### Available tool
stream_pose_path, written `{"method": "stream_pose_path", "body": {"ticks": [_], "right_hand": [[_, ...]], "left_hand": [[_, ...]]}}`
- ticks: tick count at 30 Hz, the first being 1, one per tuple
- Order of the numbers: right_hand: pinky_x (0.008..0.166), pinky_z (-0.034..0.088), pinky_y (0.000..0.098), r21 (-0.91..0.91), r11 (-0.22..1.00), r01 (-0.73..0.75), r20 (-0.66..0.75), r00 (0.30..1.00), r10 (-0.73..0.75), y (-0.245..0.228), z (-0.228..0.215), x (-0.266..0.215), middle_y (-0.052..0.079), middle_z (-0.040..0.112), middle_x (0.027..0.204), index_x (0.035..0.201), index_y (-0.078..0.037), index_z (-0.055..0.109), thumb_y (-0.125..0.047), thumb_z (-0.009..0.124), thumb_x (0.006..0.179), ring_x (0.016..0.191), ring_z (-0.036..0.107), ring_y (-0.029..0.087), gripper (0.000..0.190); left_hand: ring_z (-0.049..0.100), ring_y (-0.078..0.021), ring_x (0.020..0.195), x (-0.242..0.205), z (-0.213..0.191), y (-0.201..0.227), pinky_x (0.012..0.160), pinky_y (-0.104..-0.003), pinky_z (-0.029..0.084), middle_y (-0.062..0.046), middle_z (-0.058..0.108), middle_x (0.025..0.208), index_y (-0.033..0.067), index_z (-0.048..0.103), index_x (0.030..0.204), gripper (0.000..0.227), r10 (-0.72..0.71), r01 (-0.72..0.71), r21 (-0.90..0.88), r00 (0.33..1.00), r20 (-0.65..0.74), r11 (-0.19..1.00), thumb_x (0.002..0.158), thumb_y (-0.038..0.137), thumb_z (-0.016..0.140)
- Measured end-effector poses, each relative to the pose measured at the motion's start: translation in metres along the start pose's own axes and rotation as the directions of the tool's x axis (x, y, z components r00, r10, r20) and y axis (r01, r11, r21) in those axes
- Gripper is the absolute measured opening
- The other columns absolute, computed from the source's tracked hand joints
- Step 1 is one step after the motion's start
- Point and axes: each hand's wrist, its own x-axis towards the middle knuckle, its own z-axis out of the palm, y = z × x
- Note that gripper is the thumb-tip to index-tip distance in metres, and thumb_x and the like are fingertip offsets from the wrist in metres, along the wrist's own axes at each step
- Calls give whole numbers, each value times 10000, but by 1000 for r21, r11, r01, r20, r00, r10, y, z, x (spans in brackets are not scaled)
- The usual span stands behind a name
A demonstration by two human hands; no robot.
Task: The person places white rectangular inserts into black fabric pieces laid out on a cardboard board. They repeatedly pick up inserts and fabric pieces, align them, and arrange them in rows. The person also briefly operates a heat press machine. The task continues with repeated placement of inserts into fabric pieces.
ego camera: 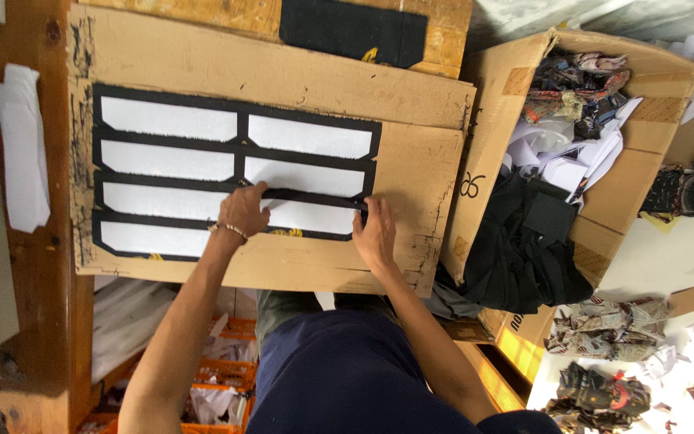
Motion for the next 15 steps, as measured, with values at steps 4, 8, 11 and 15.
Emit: {"method": "stream_pose_path", "body": {"ticks": [4,8,11,15], "right_hand": [[946,446,493,-11,998,65,-77,995,-66,-11,-7,6,163,583,1050,1063,3,630,-51,730,860,993,594,347,232],[840,499,431,96,984,151,-25,989,-149,-20,-20,-1,180,587,1040,997,4,596,3,691,851,980,604,358,175],[721,520,417,287,953,101,126,982,-142,-35,-41,-4,170,630,917,1037,6,580,-20,689,867,836,652,333,204],[618,511,421,516,855,52,257,943,-212,-69,-55,-36,161,623,748,1029,-7,570,-6,683,847,655,650,319,213]], "left_hand": [[631,-371,1185,-4,2,3,1009,-485,511,-178,672,1254,77,628,1281,394,180,-153,144,963,-201,978,895,132,687],[577,-338,1106,-14,18,6,972,-517,440,-183,609,1163,93,602,1280,467,411,-231,491,862,-298,840,823,69,694],[557,-312,1150,-21,17,13,1020,-520,419,-161,557,1233,114,554,1333,549,546,-294,574,768,-335,764,807,40,693],[542,-311,1191,-29,6,15,1046,-513,400,-139,549,1254,172,535,1371,633,535,-387,450,801,-267,805,777,33,702]]}}
